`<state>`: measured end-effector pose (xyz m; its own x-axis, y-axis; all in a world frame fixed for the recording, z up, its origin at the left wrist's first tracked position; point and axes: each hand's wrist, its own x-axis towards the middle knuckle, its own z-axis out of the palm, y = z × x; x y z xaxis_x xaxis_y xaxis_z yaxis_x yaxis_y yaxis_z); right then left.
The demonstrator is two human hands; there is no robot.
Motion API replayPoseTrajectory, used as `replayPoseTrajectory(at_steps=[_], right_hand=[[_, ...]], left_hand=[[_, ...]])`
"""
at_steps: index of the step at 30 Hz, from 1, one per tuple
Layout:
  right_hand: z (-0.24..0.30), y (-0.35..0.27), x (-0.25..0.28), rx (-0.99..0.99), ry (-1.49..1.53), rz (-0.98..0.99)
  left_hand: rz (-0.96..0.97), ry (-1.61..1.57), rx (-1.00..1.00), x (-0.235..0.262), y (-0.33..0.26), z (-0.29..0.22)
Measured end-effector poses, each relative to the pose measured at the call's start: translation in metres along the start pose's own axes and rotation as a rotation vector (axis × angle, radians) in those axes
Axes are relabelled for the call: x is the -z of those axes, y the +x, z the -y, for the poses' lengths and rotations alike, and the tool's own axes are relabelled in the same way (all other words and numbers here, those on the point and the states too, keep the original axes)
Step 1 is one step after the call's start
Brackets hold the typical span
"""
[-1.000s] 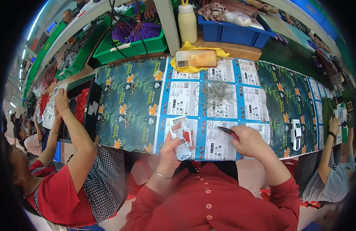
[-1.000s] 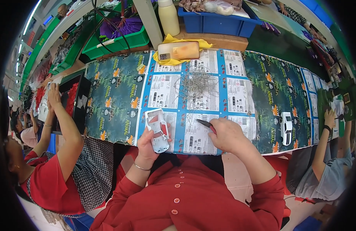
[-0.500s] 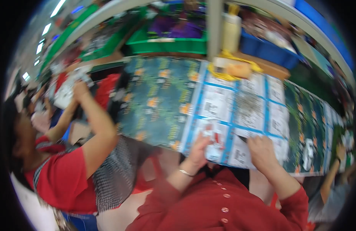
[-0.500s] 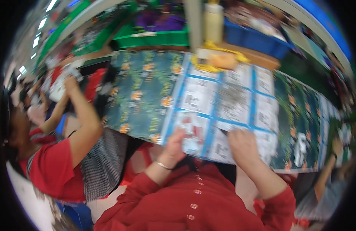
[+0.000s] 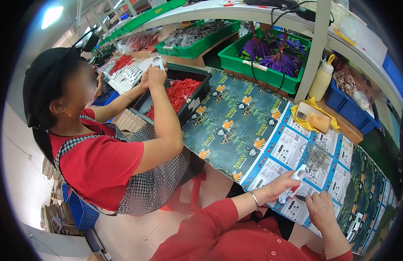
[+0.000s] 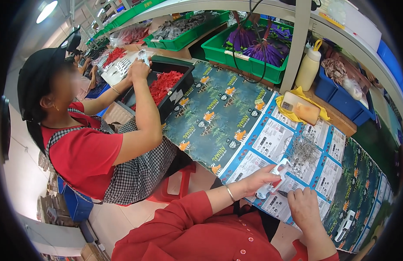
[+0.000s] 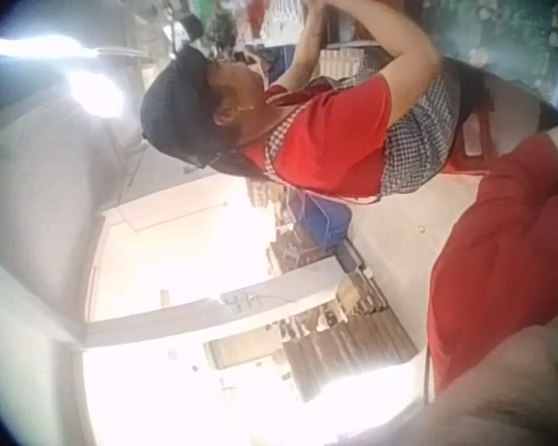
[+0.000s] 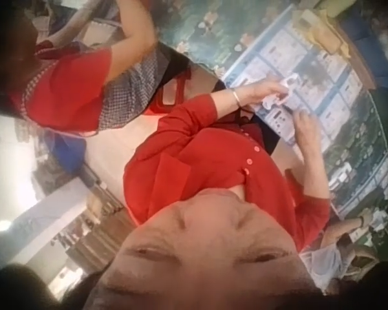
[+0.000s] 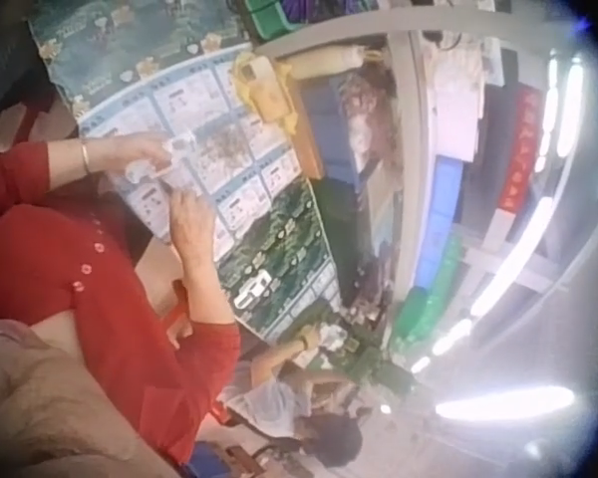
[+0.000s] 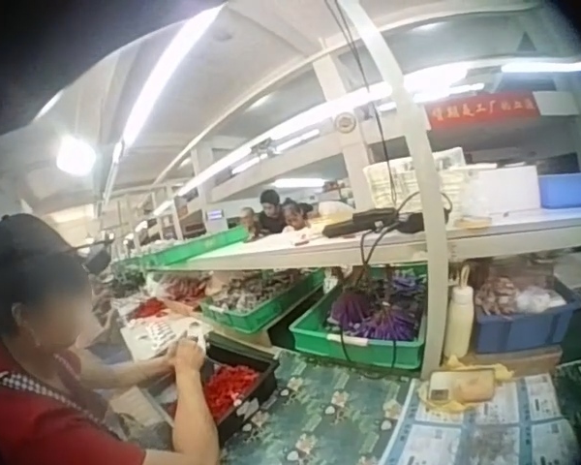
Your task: The person assembles small plastic toy cars at a factory workbench by inserting small components into plastic car bodies using a small hand tool.
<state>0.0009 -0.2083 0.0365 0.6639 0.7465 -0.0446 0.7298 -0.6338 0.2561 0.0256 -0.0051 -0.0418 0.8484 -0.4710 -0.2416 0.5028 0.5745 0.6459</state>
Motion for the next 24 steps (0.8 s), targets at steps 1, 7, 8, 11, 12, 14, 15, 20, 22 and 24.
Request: replayPoseTrajectory(at_steps=[1,7,8,11,12,14,15,20,22,24], right_hand=[[-0.001,0.000,-0.001,0.002,-0.015,0.029],[-0.002,-0.005,0.002,-0.056,0.012,-0.094],[-0.002,-0.005,-0.001,-0.062,0.028,-0.094],[-0.003,-0.005,-0.010,-0.084,0.094,-0.131],[-0.003,-0.005,-0.010,-0.097,0.147,-0.127],[0.001,-0.007,-0.011,-0.183,0.324,-0.167],[0.003,-0.009,-0.015,-0.232,0.466,-0.149],[0.025,-0.023,-0.015,-0.399,0.830,-0.122],[0.033,-0.024,-0.014,-0.437,0.983,-0.173],[0.040,-0.022,-0.016,-0.425,0.934,-0.250]], left_hand=[[-0.008,-0.008,-0.003,0.001,0.002,0.002],[-0.044,0.002,-0.081,0.007,0.000,0.012],[-0.040,0.001,-0.083,0.010,-0.003,0.012],[-0.040,0.051,-0.113,0.017,-0.009,0.009],[-0.037,0.094,-0.167,0.019,-0.011,0.008],[-0.086,0.049,-0.186,0.016,-0.021,0.000],[-0.042,0.035,-0.199,0.020,-0.025,-0.007],[0.012,-0.220,-0.249,0.023,-0.041,-0.013],[-0.052,-0.262,-0.271,0.020,-0.048,-0.015],[-0.073,-0.337,-0.281,0.015,-0.051,-0.015]])
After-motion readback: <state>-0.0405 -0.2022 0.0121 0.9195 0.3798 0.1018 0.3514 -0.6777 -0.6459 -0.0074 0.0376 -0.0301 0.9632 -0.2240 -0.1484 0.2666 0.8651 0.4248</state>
